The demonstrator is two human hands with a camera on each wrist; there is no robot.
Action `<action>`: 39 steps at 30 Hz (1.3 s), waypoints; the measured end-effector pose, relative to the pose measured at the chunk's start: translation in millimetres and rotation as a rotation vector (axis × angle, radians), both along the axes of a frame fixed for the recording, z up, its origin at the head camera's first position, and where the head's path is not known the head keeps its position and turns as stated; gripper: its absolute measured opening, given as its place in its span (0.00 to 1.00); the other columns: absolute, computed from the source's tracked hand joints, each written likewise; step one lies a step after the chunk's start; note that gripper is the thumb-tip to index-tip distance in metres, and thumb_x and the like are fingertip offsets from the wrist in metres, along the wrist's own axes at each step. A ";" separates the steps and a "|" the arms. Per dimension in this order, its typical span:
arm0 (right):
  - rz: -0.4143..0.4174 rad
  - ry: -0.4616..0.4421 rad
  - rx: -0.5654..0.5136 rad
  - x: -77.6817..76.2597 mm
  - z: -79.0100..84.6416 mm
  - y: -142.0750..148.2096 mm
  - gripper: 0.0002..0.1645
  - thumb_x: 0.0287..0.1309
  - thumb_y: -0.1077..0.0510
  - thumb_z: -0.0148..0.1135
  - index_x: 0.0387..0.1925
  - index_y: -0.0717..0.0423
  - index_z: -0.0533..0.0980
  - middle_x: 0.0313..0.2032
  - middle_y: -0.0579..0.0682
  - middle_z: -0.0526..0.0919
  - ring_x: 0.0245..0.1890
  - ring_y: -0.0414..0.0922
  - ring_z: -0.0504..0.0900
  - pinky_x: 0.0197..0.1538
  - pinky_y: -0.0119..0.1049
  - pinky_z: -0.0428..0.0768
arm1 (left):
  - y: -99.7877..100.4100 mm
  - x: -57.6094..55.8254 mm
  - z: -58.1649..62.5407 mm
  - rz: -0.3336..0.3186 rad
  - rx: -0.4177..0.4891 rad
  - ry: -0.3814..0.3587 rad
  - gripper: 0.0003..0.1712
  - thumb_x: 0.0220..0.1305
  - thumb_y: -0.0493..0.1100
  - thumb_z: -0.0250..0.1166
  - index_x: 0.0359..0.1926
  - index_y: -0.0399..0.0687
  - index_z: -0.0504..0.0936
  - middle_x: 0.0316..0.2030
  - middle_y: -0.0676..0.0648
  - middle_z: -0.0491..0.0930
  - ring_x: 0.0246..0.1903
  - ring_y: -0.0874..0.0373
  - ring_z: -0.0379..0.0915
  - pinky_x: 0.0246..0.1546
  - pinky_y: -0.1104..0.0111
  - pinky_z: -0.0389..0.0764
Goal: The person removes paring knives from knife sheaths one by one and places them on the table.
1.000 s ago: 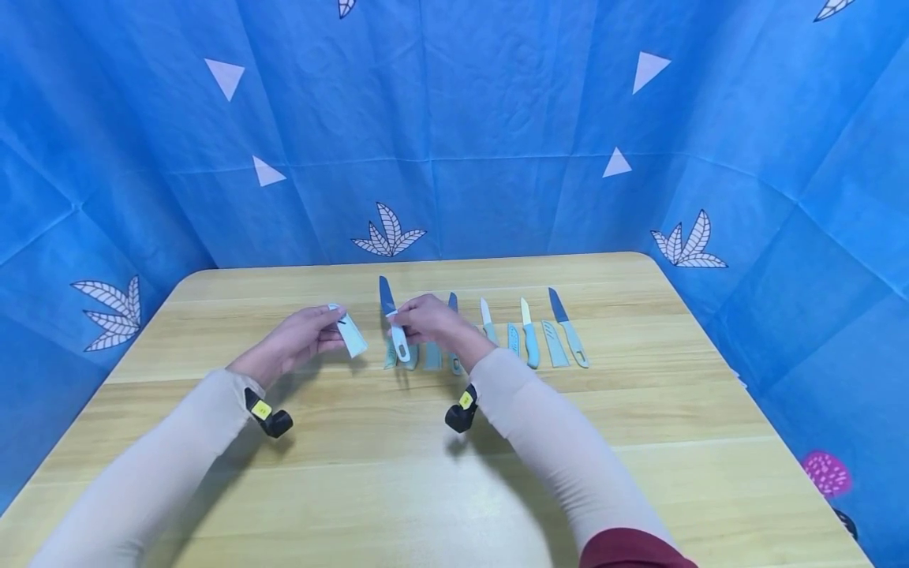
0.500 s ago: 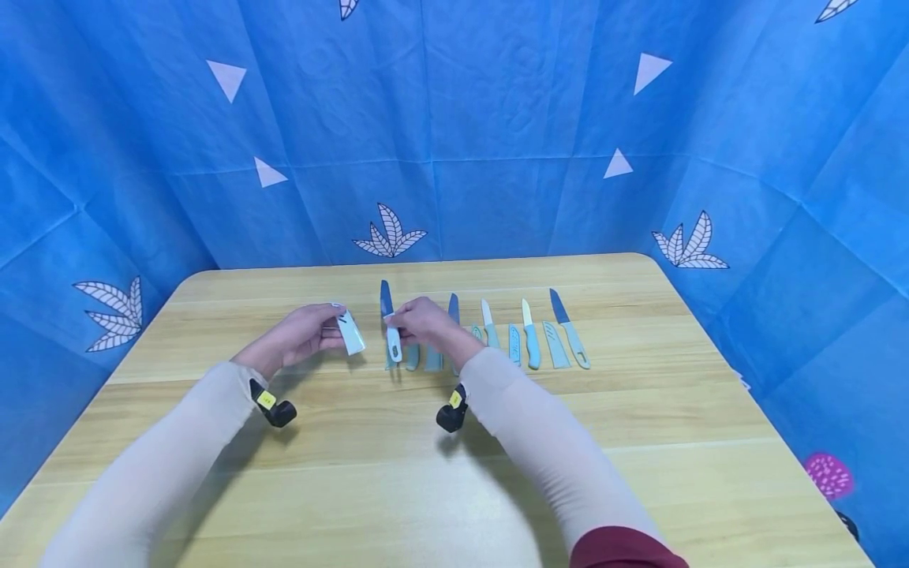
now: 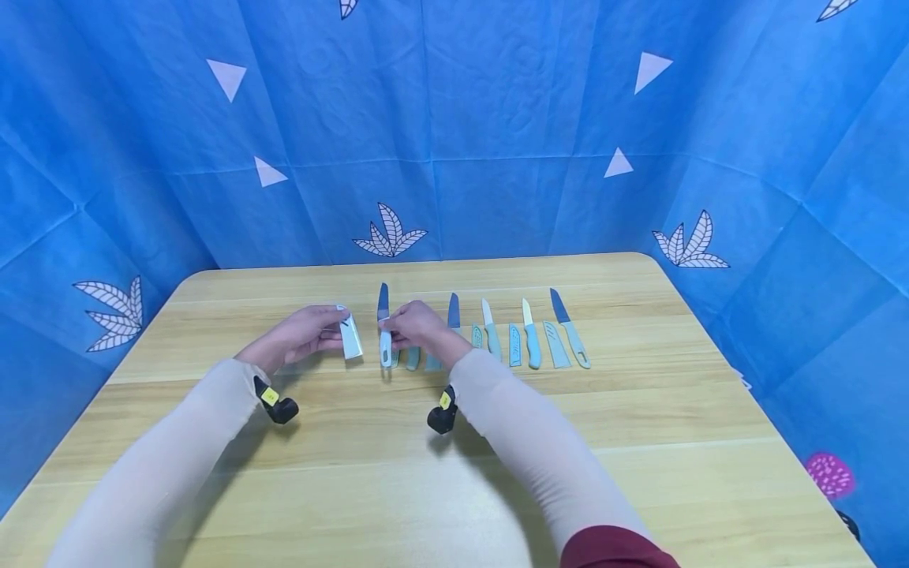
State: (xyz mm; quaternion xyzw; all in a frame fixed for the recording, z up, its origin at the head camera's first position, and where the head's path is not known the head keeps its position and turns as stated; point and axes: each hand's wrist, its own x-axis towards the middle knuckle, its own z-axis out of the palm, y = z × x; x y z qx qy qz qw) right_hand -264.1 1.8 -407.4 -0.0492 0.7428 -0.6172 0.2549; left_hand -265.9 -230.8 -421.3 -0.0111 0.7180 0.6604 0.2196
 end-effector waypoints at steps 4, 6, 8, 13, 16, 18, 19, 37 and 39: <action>-0.011 -0.001 0.011 0.2 -1.5 -3.8 0.11 0.66 0.62 0.61 0.43 0.68 0.78 0.34 0.54 0.82 0.33 0.44 0.82 0.44 0.37 0.86 | -0.3 -2.6 -1.7 -0.007 -0.040 0.004 0.27 0.77 0.44 0.49 0.67 0.28 0.59 0.46 0.38 0.74 0.39 0.53 0.78 0.50 0.64 0.83; -0.013 0.002 0.019 -0.2 -2.6 -6.0 0.11 0.66 0.61 0.61 0.42 0.68 0.78 0.34 0.55 0.82 0.32 0.44 0.81 0.44 0.37 0.86 | -0.5 -3.8 -2.4 -0.007 -0.066 0.002 0.27 0.77 0.44 0.50 0.67 0.29 0.60 0.47 0.37 0.74 0.40 0.53 0.77 0.49 0.64 0.83; -0.012 0.008 0.033 -0.3 -3.1 -8.3 0.11 0.67 0.61 0.60 0.41 0.67 0.79 0.35 0.55 0.82 0.32 0.44 0.81 0.43 0.36 0.86 | -0.7 -5.2 -3.1 -0.007 -0.090 -0.002 0.27 0.77 0.45 0.50 0.66 0.30 0.62 0.47 0.37 0.74 0.40 0.53 0.77 0.49 0.64 0.84; -0.006 0.009 0.045 -1.1 -5.2 -12.6 0.12 0.68 0.61 0.58 0.43 0.68 0.79 0.36 0.56 0.81 0.32 0.45 0.81 0.40 0.34 0.86 | -0.7 -7.7 -4.5 -0.017 -0.134 -0.003 0.25 0.77 0.46 0.50 0.64 0.30 0.65 0.46 0.37 0.75 0.41 0.52 0.77 0.49 0.63 0.84; -0.005 -0.001 0.041 -2.3 -6.5 -14.4 0.12 0.68 0.61 0.59 0.44 0.69 0.79 0.36 0.56 0.82 0.31 0.45 0.81 0.39 0.33 0.86 | -0.6 -8.8 -4.1 -0.016 -0.152 -0.010 0.24 0.77 0.46 0.51 0.63 0.31 0.67 0.46 0.37 0.76 0.41 0.51 0.78 0.48 0.63 0.84; -0.005 -0.004 0.040 -3.0 -7.1 -15.5 0.12 0.67 0.61 0.59 0.44 0.69 0.79 0.35 0.57 0.82 0.31 0.44 0.81 0.39 0.33 0.86 | -1.1 -10.1 -4.7 -0.023 -0.166 -0.008 0.24 0.77 0.46 0.51 0.62 0.31 0.67 0.45 0.38 0.76 0.41 0.52 0.78 0.48 0.63 0.84; -0.003 -0.005 0.044 -3.1 -7.3 -16.0 0.13 0.68 0.61 0.59 0.44 0.69 0.79 0.35 0.57 0.82 0.30 0.44 0.82 0.39 0.33 0.86 | -1.3 -10.9 -5.0 -0.024 -0.174 -0.008 0.24 0.77 0.46 0.51 0.62 0.31 0.68 0.45 0.38 0.77 0.40 0.52 0.78 0.48 0.63 0.84; -0.062 0.042 0.145 -2.3 -13.9 -29.0 0.09 0.65 0.60 0.63 0.38 0.65 0.80 0.31 0.56 0.83 0.28 0.46 0.83 0.34 0.33 0.86 | 1.1 -11.1 -5.1 -0.036 -0.263 -0.026 0.21 0.74 0.44 0.55 0.58 0.29 0.73 0.40 0.40 0.80 0.35 0.54 0.79 0.43 0.66 0.86; -0.073 0.052 0.186 -3.0 -14.2 -31.4 0.09 0.65 0.59 0.63 0.37 0.64 0.80 0.30 0.56 0.83 0.27 0.45 0.83 0.32 0.32 0.86 | 0.9 -11.8 -5.0 -0.044 -0.279 -0.030 0.21 0.74 0.44 0.56 0.57 0.30 0.74 0.38 0.41 0.79 0.34 0.55 0.78 0.41 0.67 0.86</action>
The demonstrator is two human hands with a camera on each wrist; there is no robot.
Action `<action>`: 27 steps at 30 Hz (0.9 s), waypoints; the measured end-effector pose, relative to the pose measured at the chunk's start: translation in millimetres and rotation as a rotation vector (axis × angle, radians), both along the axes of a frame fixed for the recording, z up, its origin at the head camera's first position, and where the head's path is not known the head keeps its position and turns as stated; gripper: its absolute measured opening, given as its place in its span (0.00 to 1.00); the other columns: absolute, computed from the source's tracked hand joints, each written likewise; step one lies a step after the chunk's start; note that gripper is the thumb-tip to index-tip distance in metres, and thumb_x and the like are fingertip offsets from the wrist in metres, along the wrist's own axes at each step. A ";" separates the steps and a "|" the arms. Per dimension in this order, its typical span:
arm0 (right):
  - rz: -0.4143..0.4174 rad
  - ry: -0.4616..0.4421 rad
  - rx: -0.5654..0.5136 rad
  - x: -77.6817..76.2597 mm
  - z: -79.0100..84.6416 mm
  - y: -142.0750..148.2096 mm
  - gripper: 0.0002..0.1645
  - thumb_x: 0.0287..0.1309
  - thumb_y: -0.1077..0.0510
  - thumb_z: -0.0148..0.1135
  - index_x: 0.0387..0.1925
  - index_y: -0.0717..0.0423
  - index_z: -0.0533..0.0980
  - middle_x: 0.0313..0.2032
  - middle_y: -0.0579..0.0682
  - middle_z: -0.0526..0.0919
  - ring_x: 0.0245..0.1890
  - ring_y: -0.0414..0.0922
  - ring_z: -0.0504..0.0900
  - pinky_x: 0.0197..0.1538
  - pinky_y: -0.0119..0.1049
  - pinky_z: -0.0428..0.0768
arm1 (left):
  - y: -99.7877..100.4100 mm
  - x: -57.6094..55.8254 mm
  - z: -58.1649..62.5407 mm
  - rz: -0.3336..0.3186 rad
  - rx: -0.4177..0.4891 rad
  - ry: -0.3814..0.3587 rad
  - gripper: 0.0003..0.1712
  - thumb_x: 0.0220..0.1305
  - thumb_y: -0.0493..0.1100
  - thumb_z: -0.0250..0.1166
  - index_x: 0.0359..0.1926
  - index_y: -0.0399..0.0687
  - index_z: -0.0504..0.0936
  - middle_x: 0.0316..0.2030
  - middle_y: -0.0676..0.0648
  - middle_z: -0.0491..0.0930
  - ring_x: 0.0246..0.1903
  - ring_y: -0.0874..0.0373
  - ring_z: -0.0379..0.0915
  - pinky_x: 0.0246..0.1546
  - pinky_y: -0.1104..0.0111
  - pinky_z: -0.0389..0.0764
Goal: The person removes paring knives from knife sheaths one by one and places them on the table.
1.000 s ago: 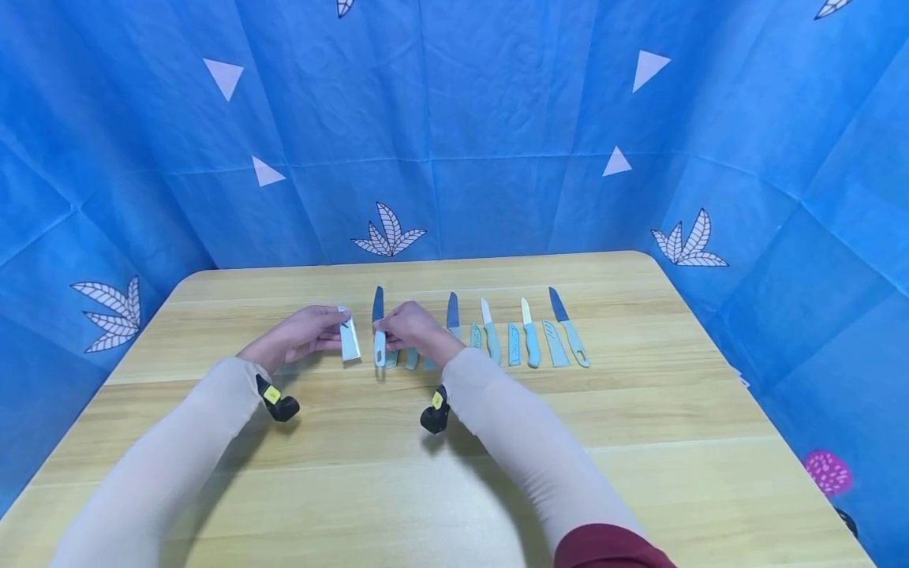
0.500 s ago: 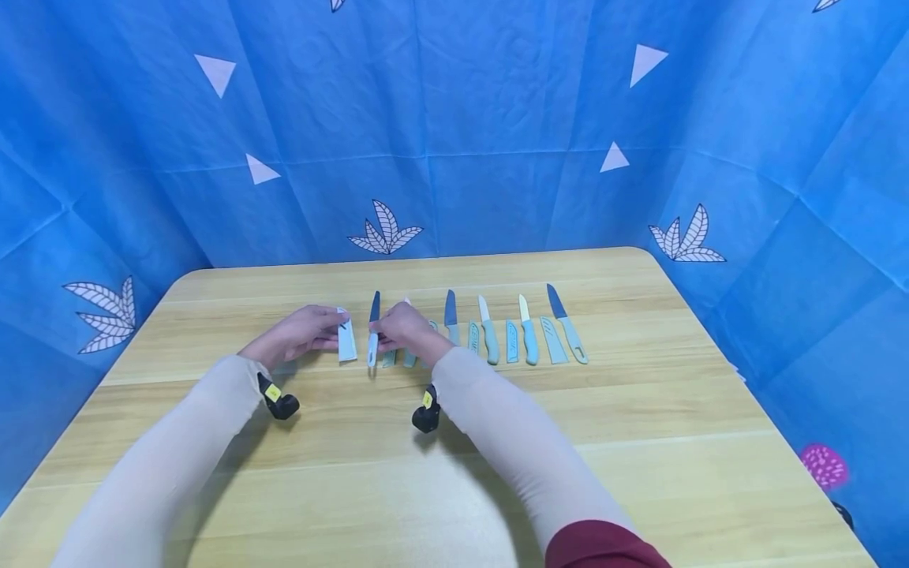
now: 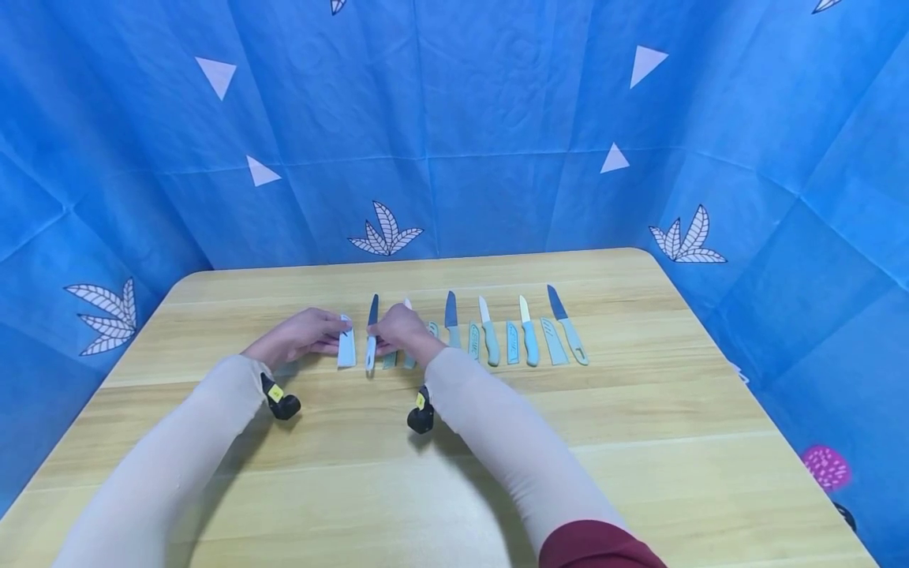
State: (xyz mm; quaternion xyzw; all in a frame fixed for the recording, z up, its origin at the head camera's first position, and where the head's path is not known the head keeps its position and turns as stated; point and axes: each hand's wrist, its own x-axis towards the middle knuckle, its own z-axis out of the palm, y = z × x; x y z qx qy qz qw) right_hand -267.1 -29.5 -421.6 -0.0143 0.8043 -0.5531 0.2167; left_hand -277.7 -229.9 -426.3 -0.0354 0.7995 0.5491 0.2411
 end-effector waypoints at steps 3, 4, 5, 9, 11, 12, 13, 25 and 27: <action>-0.012 0.004 0.054 -1.1 -0.8 -3.2 0.09 0.64 0.58 0.64 0.36 0.63 0.80 0.30 0.56 0.83 0.25 0.44 0.83 0.30 0.31 0.86 | -0.1 -0.7 -0.5 -0.015 -0.025 0.000 0.21 0.73 0.44 0.57 0.56 0.30 0.75 0.37 0.42 0.79 0.33 0.57 0.78 0.39 0.69 0.86; -0.016 0.002 0.069 -1.8 -1.0 -4.2 0.10 0.64 0.58 0.64 0.36 0.63 0.80 0.29 0.55 0.83 0.25 0.44 0.83 0.30 0.30 0.86 | -0.1 -0.9 -0.6 -0.022 -0.034 0.004 0.21 0.73 0.44 0.57 0.56 0.29 0.75 0.36 0.42 0.79 0.32 0.57 0.78 0.38 0.70 0.86; -0.020 0.000 0.080 -2.4 -1.2 -5.0 0.10 0.64 0.57 0.64 0.35 0.62 0.80 0.29 0.55 0.84 0.24 0.44 0.83 0.30 0.30 0.86 | 0.2 -1.1 -0.4 -0.022 -0.044 0.007 0.21 0.73 0.44 0.58 0.56 0.30 0.75 0.36 0.43 0.79 0.32 0.57 0.78 0.37 0.70 0.86; -0.021 -0.007 0.110 -4.5 -1.4 -7.0 0.10 0.63 0.56 0.65 0.33 0.62 0.80 0.29 0.55 0.84 0.23 0.43 0.83 0.29 0.30 0.86 | 1.3 -0.7 0.4 -0.037 -0.085 0.027 0.21 0.72 0.44 0.59 0.55 0.30 0.76 0.35 0.43 0.80 0.31 0.58 0.78 0.35 0.71 0.86; -0.012 -0.005 0.125 -5.1 -0.7 -7.4 0.11 0.63 0.56 0.66 0.31 0.62 0.80 0.28 0.56 0.85 0.23 0.44 0.83 0.29 0.31 0.86 | 2.0 0.1 1.4 -0.041 -0.109 0.040 0.20 0.72 0.44 0.59 0.54 0.31 0.77 0.35 0.44 0.80 0.31 0.58 0.78 0.35 0.71 0.86; -0.009 -0.003 0.136 -5.4 -0.4 -7.6 0.11 0.62 0.56 0.66 0.30 0.61 0.80 0.28 0.56 0.85 0.23 0.44 0.84 0.29 0.31 0.86 | 2.4 0.6 1.9 -0.039 -0.119 0.046 0.20 0.72 0.45 0.59 0.54 0.31 0.77 0.34 0.44 0.80 0.31 0.58 0.77 0.35 0.71 0.86; -0.006 0.002 0.150 -5.6 -0.2 -7.8 0.12 0.62 0.56 0.66 0.29 0.61 0.80 0.27 0.55 0.85 0.22 0.44 0.84 0.29 0.31 0.86 | 2.8 1.4 2.5 -0.036 -0.131 0.050 0.19 0.72 0.45 0.59 0.53 0.32 0.77 0.34 0.44 0.80 0.31 0.58 0.77 0.34 0.71 0.85; 0.053 0.139 0.364 -4.5 2.6 -9.8 0.15 0.59 0.52 0.70 0.22 0.58 0.81 0.20 0.49 0.84 0.19 0.40 0.84 0.27 0.28 0.82 | 3.1 4.4 1.8 -0.039 -0.245 0.134 0.14 0.71 0.46 0.61 0.41 0.36 0.81 0.29 0.45 0.80 0.27 0.58 0.76 0.30 0.71 0.85; 0.053 0.159 0.379 -2.9 3.2 -10.1 0.15 0.58 0.52 0.70 0.21 0.57 0.81 0.19 0.49 0.84 0.19 0.40 0.84 0.27 0.28 0.82 | 2.9 4.6 0.9 -0.042 -0.262 0.152 0.14 0.70 0.46 0.61 0.38 0.37 0.81 0.28 0.46 0.80 0.26 0.58 0.76 0.29 0.70 0.84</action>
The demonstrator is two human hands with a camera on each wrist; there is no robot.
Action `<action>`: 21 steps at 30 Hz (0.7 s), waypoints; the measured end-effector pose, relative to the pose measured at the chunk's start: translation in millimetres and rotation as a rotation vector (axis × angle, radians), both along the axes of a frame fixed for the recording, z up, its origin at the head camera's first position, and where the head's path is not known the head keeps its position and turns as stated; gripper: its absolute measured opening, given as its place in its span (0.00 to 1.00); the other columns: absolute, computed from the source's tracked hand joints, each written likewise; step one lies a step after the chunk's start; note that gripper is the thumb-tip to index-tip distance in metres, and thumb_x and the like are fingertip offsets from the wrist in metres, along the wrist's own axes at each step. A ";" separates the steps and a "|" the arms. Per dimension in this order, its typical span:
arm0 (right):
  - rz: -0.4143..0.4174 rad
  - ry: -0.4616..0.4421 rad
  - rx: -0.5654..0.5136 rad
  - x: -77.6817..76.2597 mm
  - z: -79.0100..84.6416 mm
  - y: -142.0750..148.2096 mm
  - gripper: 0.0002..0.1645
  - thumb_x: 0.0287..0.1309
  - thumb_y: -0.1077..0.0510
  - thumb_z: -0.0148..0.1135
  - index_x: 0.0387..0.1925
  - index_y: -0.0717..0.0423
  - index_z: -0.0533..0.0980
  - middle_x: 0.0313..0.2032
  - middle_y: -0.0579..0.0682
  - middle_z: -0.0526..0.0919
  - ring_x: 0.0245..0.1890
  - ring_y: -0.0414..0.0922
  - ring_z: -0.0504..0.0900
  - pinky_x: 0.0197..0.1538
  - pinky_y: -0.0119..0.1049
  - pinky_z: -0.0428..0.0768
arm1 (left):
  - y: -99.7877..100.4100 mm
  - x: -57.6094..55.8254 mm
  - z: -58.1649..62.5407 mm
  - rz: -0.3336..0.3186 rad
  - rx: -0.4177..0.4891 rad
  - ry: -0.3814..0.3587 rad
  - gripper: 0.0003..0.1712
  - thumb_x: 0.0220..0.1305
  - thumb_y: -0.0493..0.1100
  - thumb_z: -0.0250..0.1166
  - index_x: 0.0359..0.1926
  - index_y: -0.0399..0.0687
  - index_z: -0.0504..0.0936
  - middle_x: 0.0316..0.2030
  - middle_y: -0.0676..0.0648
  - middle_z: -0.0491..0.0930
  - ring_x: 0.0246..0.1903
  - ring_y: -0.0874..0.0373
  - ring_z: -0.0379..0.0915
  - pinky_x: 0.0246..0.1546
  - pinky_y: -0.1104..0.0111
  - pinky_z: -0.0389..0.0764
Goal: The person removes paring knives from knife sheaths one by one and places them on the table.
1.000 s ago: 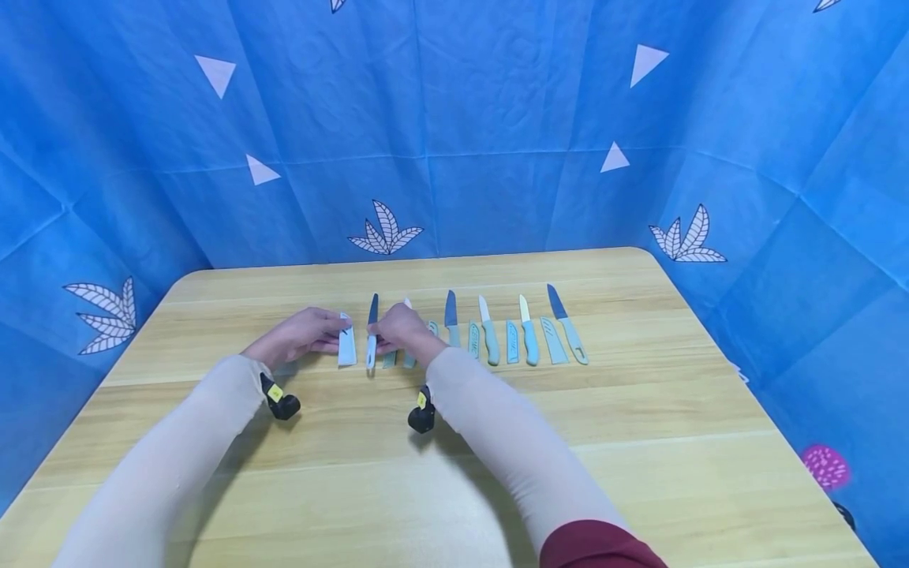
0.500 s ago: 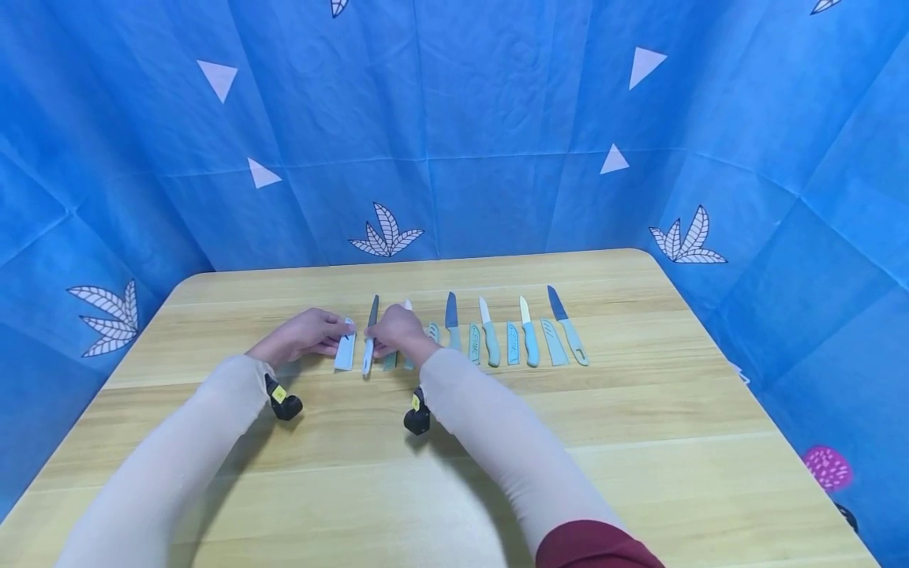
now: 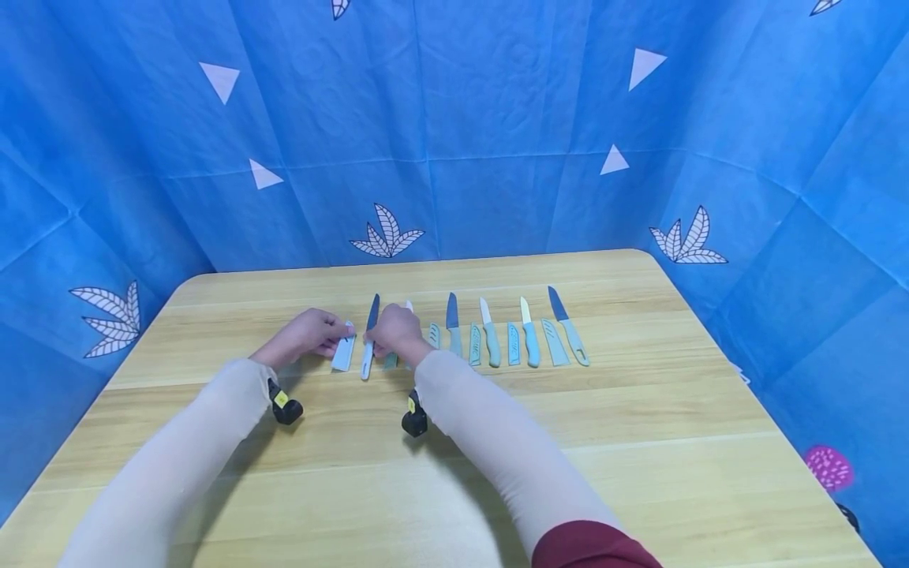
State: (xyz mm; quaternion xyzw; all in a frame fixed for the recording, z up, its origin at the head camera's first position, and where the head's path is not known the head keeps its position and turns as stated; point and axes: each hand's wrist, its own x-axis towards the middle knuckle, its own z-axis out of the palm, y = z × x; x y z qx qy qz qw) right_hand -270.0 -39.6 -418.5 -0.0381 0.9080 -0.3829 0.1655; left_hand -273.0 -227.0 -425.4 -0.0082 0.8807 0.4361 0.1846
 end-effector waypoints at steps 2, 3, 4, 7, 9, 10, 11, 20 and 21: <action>-0.004 0.011 0.010 1.3 0.2 -0.4 0.15 0.57 0.52 0.71 0.21 0.57 0.81 0.19 0.48 0.84 0.19 0.40 0.84 0.27 0.28 0.81 | -0.1 0.6 -0.6 -0.006 -0.018 0.017 0.15 0.70 0.47 0.61 0.37 0.38 0.81 0.27 0.46 0.80 0.25 0.58 0.76 0.28 0.70 0.84; -0.010 0.015 0.012 1.9 0.6 -0.7 0.15 0.57 0.53 0.71 0.21 0.57 0.81 0.19 0.48 0.84 0.19 0.40 0.83 0.27 0.28 0.81 | -0.1 1.0 -0.9 -0.002 -0.025 0.022 0.15 0.70 0.48 0.61 0.36 0.38 0.81 0.26 0.46 0.80 0.25 0.58 0.76 0.27 0.70 0.84; -0.012 0.019 0.017 2.7 0.9 -1.0 0.15 0.57 0.53 0.71 0.21 0.57 0.81 0.19 0.48 0.84 0.19 0.39 0.83 0.27 0.29 0.81 | 0.0 1.6 -1.1 0.001 -0.034 0.024 0.16 0.70 0.48 0.61 0.35 0.38 0.81 0.26 0.46 0.80 0.24 0.58 0.76 0.27 0.70 0.84; -0.019 0.031 0.029 3.9 1.1 -1.8 0.14 0.56 0.53 0.72 0.22 0.57 0.81 0.18 0.48 0.83 0.18 0.40 0.83 0.27 0.29 0.81 | 0.0 3.8 -0.7 0.000 -0.059 0.031 0.17 0.70 0.48 0.61 0.34 0.37 0.80 0.24 0.45 0.79 0.23 0.58 0.76 0.26 0.69 0.84; -0.020 0.035 0.040 4.0 1.0 -2.2 0.14 0.55 0.52 0.72 0.22 0.56 0.81 0.18 0.48 0.83 0.18 0.40 0.83 0.27 0.29 0.80 | 0.1 5.2 -0.5 0.006 -0.066 0.027 0.16 0.70 0.48 0.61 0.33 0.37 0.80 0.24 0.45 0.78 0.22 0.58 0.76 0.26 0.69 0.84; -0.018 0.036 0.045 3.6 0.8 -2.3 0.14 0.55 0.52 0.73 0.22 0.56 0.81 0.18 0.48 0.83 0.18 0.40 0.83 0.27 0.29 0.80 | 0.2 5.8 -0.3 0.006 -0.067 0.026 0.16 0.71 0.47 0.61 0.33 0.37 0.79 0.24 0.45 0.78 0.21 0.58 0.76 0.26 0.69 0.85; -0.017 0.036 0.047 3.0 0.5 -2.4 0.14 0.55 0.52 0.73 0.21 0.56 0.81 0.18 0.48 0.83 0.18 0.40 0.83 0.26 0.28 0.80 | 0.3 6.6 0.1 0.006 -0.067 0.026 0.16 0.71 0.47 0.61 0.34 0.36 0.79 0.24 0.45 0.78 0.21 0.58 0.76 0.26 0.69 0.85; 0.001 0.023 -0.037 2.6 2.8 3.2 0.17 0.62 0.50 0.67 0.24 0.57 0.83 0.20 0.49 0.84 0.21 0.41 0.84 0.29 0.29 0.83 | -8.2 10.1 -0.8 -0.015 0.029 0.019 0.18 0.75 0.47 0.55 0.38 0.33 0.78 0.27 0.43 0.78 0.24 0.56 0.77 0.30 0.65 0.87; 0.010 0.029 -0.049 2.8 3.5 4.5 0.18 0.63 0.49 0.65 0.25 0.58 0.83 0.21 0.49 0.84 0.21 0.41 0.85 0.29 0.30 0.84 | -9.5 9.9 -0.7 -0.012 0.038 0.015 0.18 0.75 0.47 0.54 0.39 0.33 0.78 0.27 0.43 0.78 0.24 0.56 0.77 0.31 0.65 0.87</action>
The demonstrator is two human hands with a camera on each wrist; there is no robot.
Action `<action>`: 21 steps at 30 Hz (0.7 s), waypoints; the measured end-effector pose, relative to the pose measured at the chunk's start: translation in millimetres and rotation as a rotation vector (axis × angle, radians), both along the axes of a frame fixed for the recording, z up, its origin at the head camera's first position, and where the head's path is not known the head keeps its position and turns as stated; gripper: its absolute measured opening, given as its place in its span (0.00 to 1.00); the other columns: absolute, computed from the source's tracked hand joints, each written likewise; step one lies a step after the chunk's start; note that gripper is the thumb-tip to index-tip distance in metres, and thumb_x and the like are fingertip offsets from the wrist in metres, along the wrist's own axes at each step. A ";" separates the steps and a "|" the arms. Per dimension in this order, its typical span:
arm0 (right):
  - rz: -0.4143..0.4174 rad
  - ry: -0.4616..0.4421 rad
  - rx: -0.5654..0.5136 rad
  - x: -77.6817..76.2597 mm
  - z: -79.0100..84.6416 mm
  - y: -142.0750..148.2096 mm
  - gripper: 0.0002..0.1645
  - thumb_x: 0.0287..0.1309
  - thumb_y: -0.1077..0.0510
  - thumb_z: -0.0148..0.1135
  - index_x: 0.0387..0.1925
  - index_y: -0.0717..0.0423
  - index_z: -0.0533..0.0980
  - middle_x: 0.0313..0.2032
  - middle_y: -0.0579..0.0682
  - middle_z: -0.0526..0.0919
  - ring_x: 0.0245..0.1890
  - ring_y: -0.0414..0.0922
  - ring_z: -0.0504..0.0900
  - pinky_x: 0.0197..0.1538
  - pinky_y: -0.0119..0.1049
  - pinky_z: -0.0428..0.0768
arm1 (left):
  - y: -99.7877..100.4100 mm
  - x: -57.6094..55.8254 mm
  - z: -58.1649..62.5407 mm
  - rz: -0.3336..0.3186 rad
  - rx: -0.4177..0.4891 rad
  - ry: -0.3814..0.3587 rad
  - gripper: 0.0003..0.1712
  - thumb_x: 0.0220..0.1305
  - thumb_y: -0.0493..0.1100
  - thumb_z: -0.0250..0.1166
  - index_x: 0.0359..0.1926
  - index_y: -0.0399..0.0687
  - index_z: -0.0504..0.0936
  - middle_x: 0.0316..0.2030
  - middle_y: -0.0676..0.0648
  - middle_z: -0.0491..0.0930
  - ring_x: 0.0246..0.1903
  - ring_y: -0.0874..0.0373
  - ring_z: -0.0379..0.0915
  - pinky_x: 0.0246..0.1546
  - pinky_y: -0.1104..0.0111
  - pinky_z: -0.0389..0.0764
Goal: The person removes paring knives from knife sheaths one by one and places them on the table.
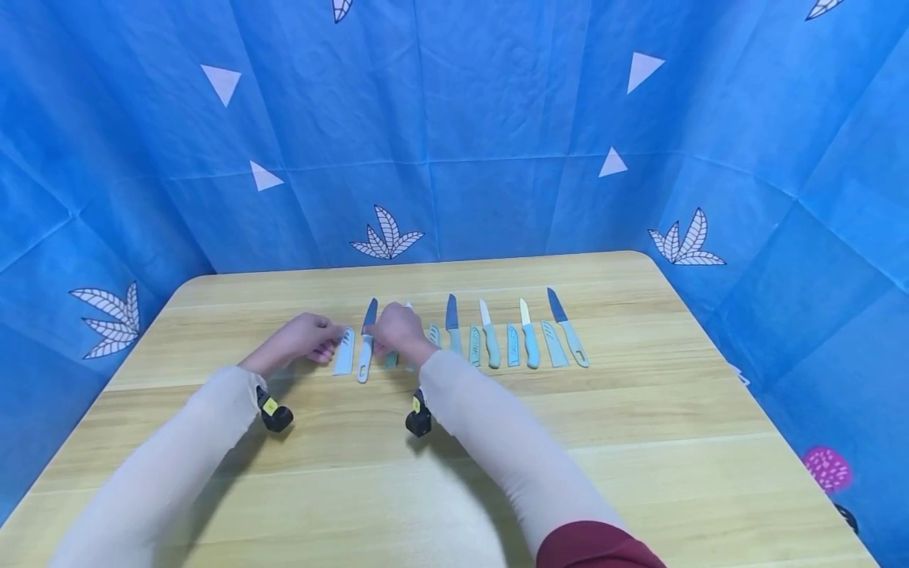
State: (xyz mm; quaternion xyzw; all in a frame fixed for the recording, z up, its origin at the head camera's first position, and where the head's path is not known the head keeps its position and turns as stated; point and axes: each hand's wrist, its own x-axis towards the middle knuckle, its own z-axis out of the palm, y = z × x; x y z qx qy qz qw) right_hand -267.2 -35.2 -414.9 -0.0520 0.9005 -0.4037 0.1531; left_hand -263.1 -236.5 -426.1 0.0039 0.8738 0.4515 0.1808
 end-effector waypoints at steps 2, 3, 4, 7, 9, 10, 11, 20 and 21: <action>0.012 0.004 -0.021 -0.3 1.3 2.7 0.19 0.65 0.48 0.63 0.27 0.59 0.83 0.21 0.49 0.84 0.21 0.41 0.85 0.29 0.30 0.84 | -2.9 -0.5 -0.2 0.002 0.014 -0.006 0.20 0.76 0.47 0.53 0.40 0.33 0.78 0.28 0.43 0.78 0.25 0.55 0.77 0.31 0.65 0.87; 0.013 0.001 -0.033 -0.5 1.7 3.9 0.19 0.65 0.48 0.62 0.28 0.59 0.83 0.22 0.49 0.84 0.22 0.41 0.85 0.29 0.30 0.84 | -4.3 -0.5 -0.3 -0.004 0.021 -0.004 0.20 0.76 0.48 0.52 0.40 0.32 0.78 0.29 0.43 0.78 0.26 0.55 0.77 0.32 0.65 0.87; 0.012 -0.005 -0.052 -0.7 2.0 5.0 0.19 0.66 0.48 0.62 0.29 0.60 0.83 0.23 0.50 0.84 0.22 0.42 0.85 0.29 0.30 0.84 | -5.5 -0.4 -0.2 -0.004 0.034 -0.007 0.21 0.76 0.48 0.51 0.41 0.32 0.78 0.29 0.43 0.78 0.26 0.55 0.77 0.32 0.65 0.87; 0.006 -0.025 -0.109 -0.7 2.9 8.6 0.20 0.67 0.48 0.60 0.31 0.62 0.82 0.24 0.51 0.84 0.24 0.44 0.85 0.29 0.31 0.85 | -8.1 0.6 0.4 0.013 0.080 -0.023 0.23 0.76 0.50 0.51 0.40 0.31 0.78 0.29 0.43 0.78 0.26 0.55 0.77 0.34 0.64 0.87; -0.002 -0.040 -0.148 -0.7 2.8 11.1 0.21 0.67 0.49 0.60 0.31 0.63 0.82 0.25 0.53 0.84 0.25 0.45 0.85 0.29 0.32 0.86 | -9.4 2.1 1.5 0.020 0.108 -0.032 0.25 0.76 0.52 0.50 0.41 0.31 0.78 0.29 0.43 0.78 0.27 0.55 0.77 0.34 0.64 0.87; -0.007 -0.047 -0.167 -0.7 2.7 12.5 0.21 0.67 0.49 0.60 0.31 0.64 0.82 0.26 0.54 0.84 0.25 0.45 0.85 0.29 0.32 0.86 | -9.6 2.9 2.3 0.029 0.124 -0.039 0.25 0.76 0.52 0.50 0.41 0.31 0.77 0.29 0.43 0.78 0.27 0.55 0.76 0.35 0.64 0.87; -0.010 -0.051 -0.182 -0.8 2.5 14.1 0.21 0.68 0.49 0.60 0.31 0.65 0.82 0.26 0.54 0.84 0.25 0.45 0.85 0.29 0.32 0.86 | -9.8 3.8 3.2 0.034 0.134 -0.042 0.26 0.76 0.53 0.50 0.41 0.31 0.77 0.29 0.43 0.78 0.27 0.55 0.76 0.35 0.64 0.87; 0.016 -0.068 -0.244 -1.8 5.2 33.0 0.23 0.68 0.49 0.59 0.34 0.69 0.81 0.27 0.57 0.84 0.26 0.47 0.85 0.32 0.35 0.87 | -8.7 9.4 10.5 0.019 0.140 -0.035 0.30 0.77 0.58 0.46 0.42 0.31 0.75 0.28 0.45 0.78 0.26 0.57 0.77 0.33 0.65 0.86; 0.026 -0.073 -0.247 -1.6 6.2 35.4 0.24 0.68 0.48 0.59 0.35 0.69 0.80 0.28 0.57 0.84 0.27 0.47 0.85 0.33 0.35 0.87 | -8.1 10.1 11.3 0.021 0.142 -0.031 0.31 0.77 0.58 0.45 0.43 0.31 0.75 0.29 0.45 0.78 0.26 0.57 0.77 0.33 0.65 0.86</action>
